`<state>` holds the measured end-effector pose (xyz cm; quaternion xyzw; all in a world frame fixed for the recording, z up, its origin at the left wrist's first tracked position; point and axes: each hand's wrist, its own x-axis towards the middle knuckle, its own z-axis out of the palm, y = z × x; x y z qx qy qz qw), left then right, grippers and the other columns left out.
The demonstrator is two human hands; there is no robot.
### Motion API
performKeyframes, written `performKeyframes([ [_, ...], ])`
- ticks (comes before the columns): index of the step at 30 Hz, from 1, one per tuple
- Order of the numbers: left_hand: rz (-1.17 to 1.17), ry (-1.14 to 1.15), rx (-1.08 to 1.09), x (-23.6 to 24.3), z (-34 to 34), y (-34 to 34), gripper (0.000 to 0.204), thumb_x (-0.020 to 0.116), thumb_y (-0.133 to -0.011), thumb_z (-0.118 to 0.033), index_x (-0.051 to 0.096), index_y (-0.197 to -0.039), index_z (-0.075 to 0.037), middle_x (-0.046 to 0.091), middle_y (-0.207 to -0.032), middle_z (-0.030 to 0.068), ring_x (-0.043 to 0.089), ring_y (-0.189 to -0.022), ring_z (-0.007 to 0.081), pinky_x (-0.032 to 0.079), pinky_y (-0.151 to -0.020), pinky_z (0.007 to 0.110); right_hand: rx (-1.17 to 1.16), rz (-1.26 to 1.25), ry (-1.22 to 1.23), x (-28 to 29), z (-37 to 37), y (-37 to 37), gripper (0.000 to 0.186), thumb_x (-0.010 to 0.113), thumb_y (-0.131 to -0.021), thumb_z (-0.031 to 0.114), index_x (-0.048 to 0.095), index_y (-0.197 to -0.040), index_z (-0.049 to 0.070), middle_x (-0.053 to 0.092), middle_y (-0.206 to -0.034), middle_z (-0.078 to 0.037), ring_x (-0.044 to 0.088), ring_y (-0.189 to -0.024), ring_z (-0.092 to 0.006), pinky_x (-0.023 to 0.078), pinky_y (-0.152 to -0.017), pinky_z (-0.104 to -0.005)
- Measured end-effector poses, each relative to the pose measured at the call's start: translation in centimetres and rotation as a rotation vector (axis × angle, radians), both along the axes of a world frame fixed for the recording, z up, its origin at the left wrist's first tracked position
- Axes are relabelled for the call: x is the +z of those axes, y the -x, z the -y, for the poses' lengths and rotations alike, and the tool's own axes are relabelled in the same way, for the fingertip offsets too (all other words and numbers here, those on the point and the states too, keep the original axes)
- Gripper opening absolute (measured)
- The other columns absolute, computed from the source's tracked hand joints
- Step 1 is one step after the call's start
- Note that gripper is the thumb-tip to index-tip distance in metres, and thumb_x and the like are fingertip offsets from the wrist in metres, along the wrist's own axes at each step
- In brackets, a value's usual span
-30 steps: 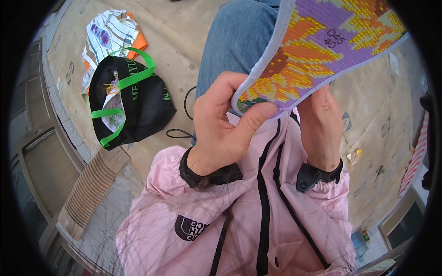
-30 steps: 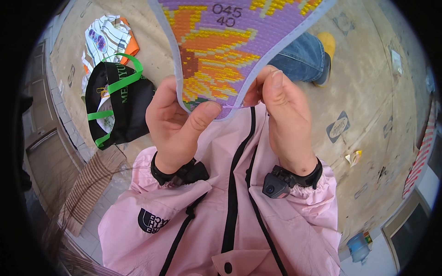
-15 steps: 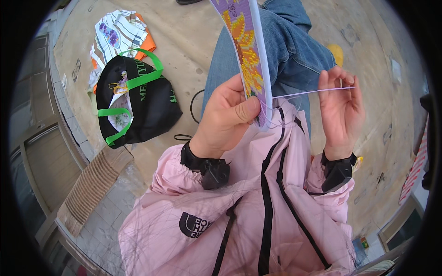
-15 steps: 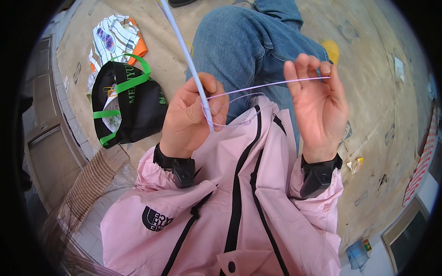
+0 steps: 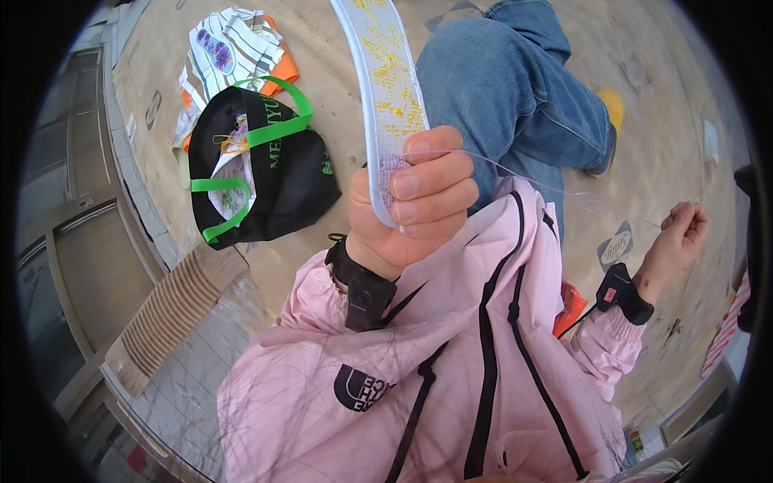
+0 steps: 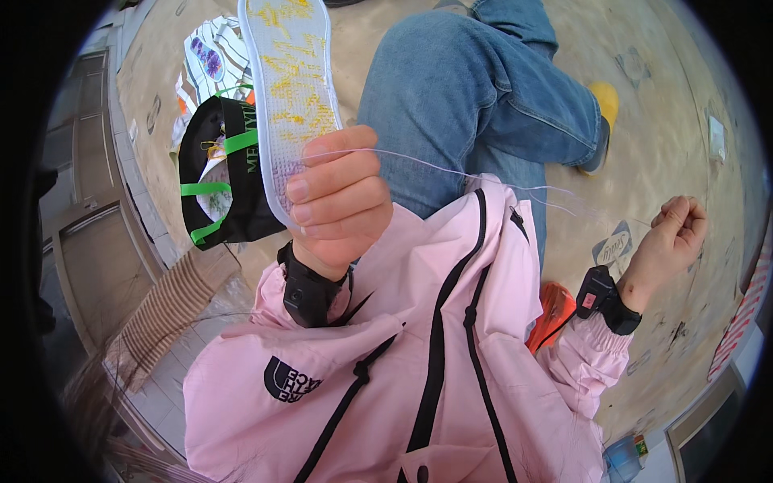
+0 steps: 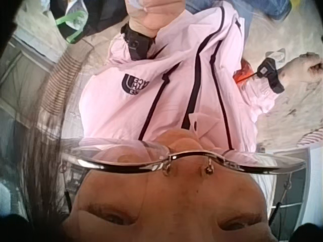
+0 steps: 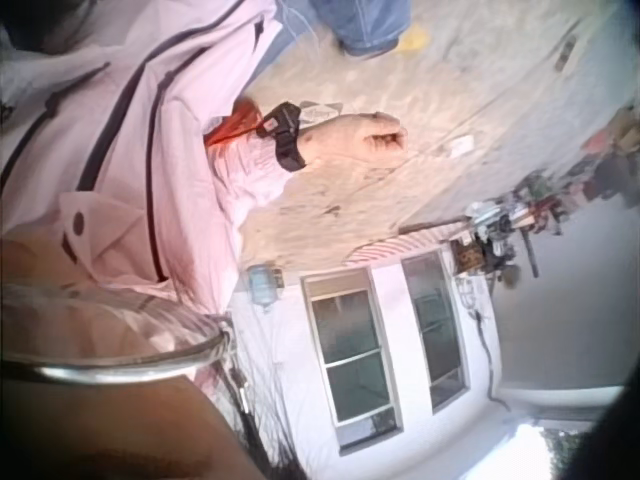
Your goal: The person sews a decorative insole with a sunflower pattern using a needle and thread. They repeatedly insert the needle through the insole's edge and pull the thread to secure the border.
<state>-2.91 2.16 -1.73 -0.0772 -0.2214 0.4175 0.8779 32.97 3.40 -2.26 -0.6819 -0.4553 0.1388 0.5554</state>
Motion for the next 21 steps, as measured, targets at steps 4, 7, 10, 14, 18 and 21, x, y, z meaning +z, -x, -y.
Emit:
performKeyframes([
  [4, 0.016, -0.015, -0.071, 0.2, 1.0, -1.6, 0.028, 0.068, -0.079, -0.006, 0.049, -0.099, -0.012, 0.052, -0.08, 0.0, 0.049, -0.066, 0.0114, 0.043, -0.053, 0.022, 0.483, -0.023, -0.056, 4.7, 1.9, 12.1, 0.009, 0.058, -0.09, -0.001, 0.057, -0.099, 0.0, 0.056, -0.088, -0.005, 0.051, -0.073, -0.0102, 0.04, -0.065, -0.0206],
  [7, 0.052, -0.007, -0.107, 0.0, 1.3, -2.7, 0.027, 0.067, -0.08, -0.006, 0.049, -0.099, -0.011, 0.053, -0.077, 0.0018, 0.048, -0.061, 0.0122, 0.042, -0.051, 0.021, 0.773, 0.167, -0.179, 7.2, 2.5, 16.5, 0.017, 0.066, -0.075, -0.01, 0.066, -0.089, -0.001, 0.056, -0.085, -0.011, 0.054, -0.07, -0.018, 0.041, -0.058, -0.0243],
  [10, 0.082, -0.001, -0.142, -0.2, 1.6, -3.3, 0.03, 0.066, -0.079, -0.005, 0.047, -0.101, -0.011, 0.053, -0.074, 0.0034, 0.048, -0.057, 0.0132, 0.041, -0.048, 0.022, 0.871, 0.185, -0.196, 8.0, 2.7, 17.9, 0.025, 0.068, -0.07, -0.012, 0.069, -0.092, 0.0, 0.056, -0.08, -0.01, 0.053, -0.067, -0.0183, 0.04, -0.056, -0.0253],
  [14, 0.105, 0.021, -0.164, -0.6, 2.1, -3.4, 0.035, 0.067, -0.079, -0.006, 0.044, -0.106, -0.01, 0.053, -0.072, 0.0061, 0.048, -0.056, 0.015, 0.039, -0.045, 0.023, 0.888, 0.151, -0.22, 8.5, 2.7, 18.7, 0.03, 0.068, -0.066, -0.014, 0.07, -0.093, 0.0, 0.054, -0.078, -0.009, 0.052, -0.063, -0.0169, 0.037, -0.054, -0.0247],
  [18, 0.148, 0.029, -0.153, -1.0, 2.3, -3.8, 0.038, 0.067, -0.079, -0.006, 0.043, -0.108, -0.009, 0.052, -0.072, 0.0077, 0.049, -0.056, 0.0159, 0.039, -0.044, 0.023, 0.906, 0.173, -0.236, 8.5, 2.7, 18.7, 0.031, 0.068, -0.065, -0.014, 0.07, -0.093, 0.0, 0.053, -0.077, -0.009, 0.05, -0.062, -0.0164, 0.036, -0.053, -0.0248],
  [21, 0.175, 0.026, -0.143, -1.0, 2.4, -4.0, 0.038, 0.067, -0.079, -0.006, 0.043, -0.108, -0.008, 0.051, -0.071, 0.0077, 0.048, -0.056, 0.0158, 0.038, -0.044, 0.023, 0.917, 0.197, -0.242, 8.7, 2.6, 18.6, 0.031, 0.068, -0.065, -0.013, 0.07, -0.093, 0.0, 0.053, -0.077, -0.009, 0.049, -0.061, -0.0162, 0.035, -0.052, -0.025],
])
